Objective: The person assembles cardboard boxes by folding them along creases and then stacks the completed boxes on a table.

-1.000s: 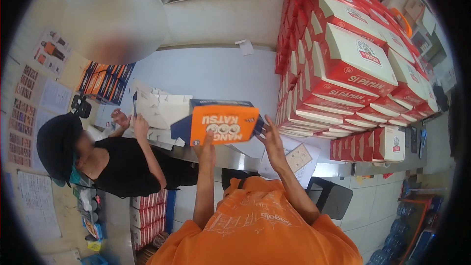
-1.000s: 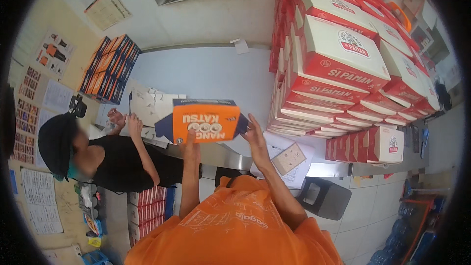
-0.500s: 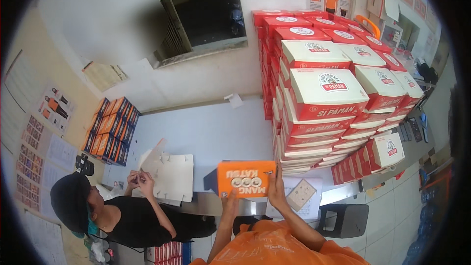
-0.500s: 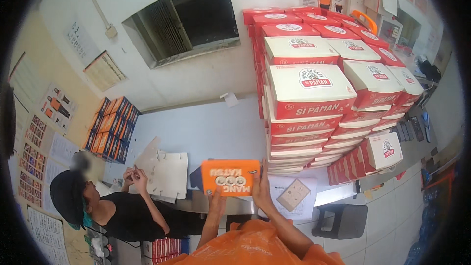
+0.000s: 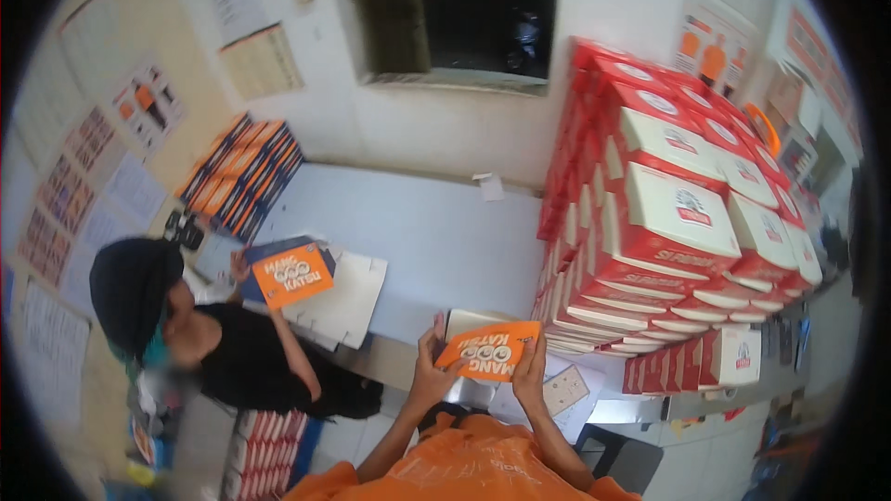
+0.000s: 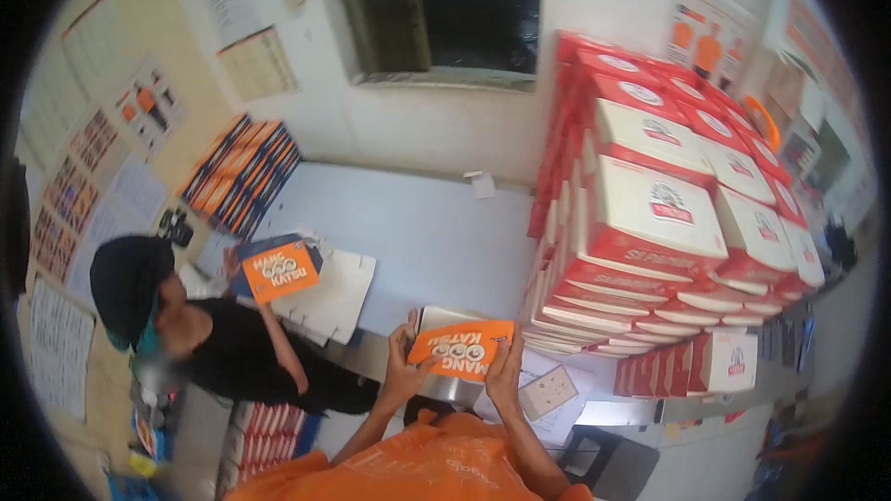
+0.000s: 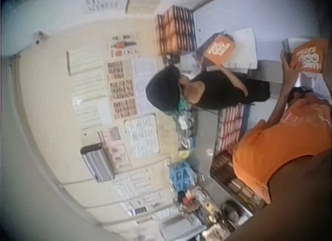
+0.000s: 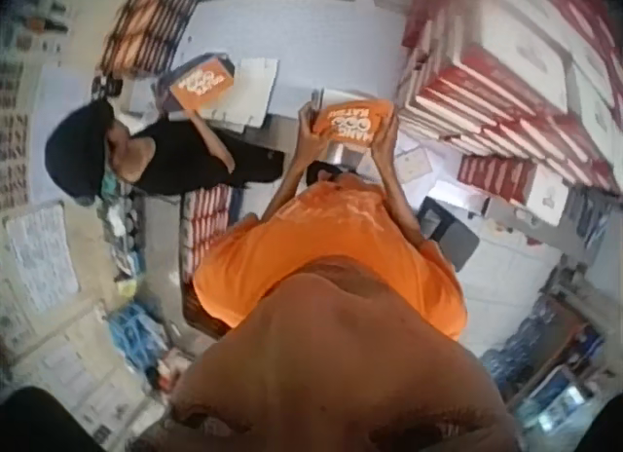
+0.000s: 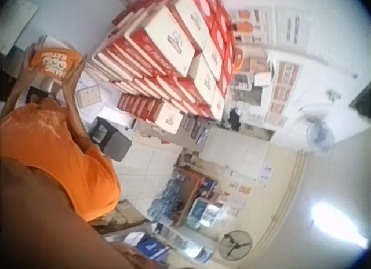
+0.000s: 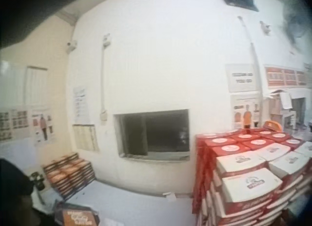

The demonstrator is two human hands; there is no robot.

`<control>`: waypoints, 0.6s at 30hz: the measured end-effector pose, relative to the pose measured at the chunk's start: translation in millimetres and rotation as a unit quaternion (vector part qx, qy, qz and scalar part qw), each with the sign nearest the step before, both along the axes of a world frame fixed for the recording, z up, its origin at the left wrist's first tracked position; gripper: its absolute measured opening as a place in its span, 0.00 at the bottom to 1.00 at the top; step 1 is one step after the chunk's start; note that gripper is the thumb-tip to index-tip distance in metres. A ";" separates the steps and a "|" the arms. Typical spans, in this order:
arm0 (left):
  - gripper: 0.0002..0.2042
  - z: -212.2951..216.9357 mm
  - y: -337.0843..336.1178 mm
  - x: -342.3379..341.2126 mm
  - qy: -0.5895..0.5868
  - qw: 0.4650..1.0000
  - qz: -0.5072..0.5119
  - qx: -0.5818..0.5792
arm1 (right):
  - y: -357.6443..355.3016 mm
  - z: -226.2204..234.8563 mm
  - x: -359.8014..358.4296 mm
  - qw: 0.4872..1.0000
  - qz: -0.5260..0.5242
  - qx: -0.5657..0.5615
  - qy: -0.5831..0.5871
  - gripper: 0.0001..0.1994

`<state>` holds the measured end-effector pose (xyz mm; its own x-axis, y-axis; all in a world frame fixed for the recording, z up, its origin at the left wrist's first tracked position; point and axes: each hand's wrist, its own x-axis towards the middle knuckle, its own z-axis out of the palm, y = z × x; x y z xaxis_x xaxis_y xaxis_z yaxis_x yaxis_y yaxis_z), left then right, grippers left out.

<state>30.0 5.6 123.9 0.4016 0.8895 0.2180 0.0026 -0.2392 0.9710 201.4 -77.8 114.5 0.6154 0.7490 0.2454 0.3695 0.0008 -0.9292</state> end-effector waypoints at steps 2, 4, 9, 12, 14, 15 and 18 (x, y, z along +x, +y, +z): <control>0.31 -7.6 -2.0 -6.5 0.029 0.999 0.014 -0.016 | 0.0 -2.0 0.8 0.999 0.030 -0.012 0.044 0.26; 0.31 -24.3 12.1 -18.3 0.059 0.991 -0.016 -0.119 | 2.1 -9.0 -3.2 0.999 0.036 0.012 0.000 0.27; 0.33 -41.9 34.6 -53.5 0.094 0.963 -0.158 -0.197 | -8.2 -9.7 9.3 0.987 0.146 -0.035 0.061 0.28; 0.35 -29.6 31.8 -56.6 0.049 0.959 -0.171 -0.221 | -10.0 -6.6 26.2 0.966 0.217 -0.084 0.110 0.30; 0.38 -16.3 22.9 -45.9 0.059 0.927 -0.145 -0.342 | -3.2 -13.2 21.1 0.960 0.202 -0.092 0.172 0.31; 0.40 -30.4 20.9 -32.2 0.063 0.942 -0.089 -0.318 | 5.5 -39.2 19.5 0.963 0.178 -0.074 0.189 0.31; 0.43 -79.3 17.9 0.3 0.038 0.961 0.032 -0.273 | 23.5 -37.4 2.8 0.968 0.101 -0.066 0.221 0.31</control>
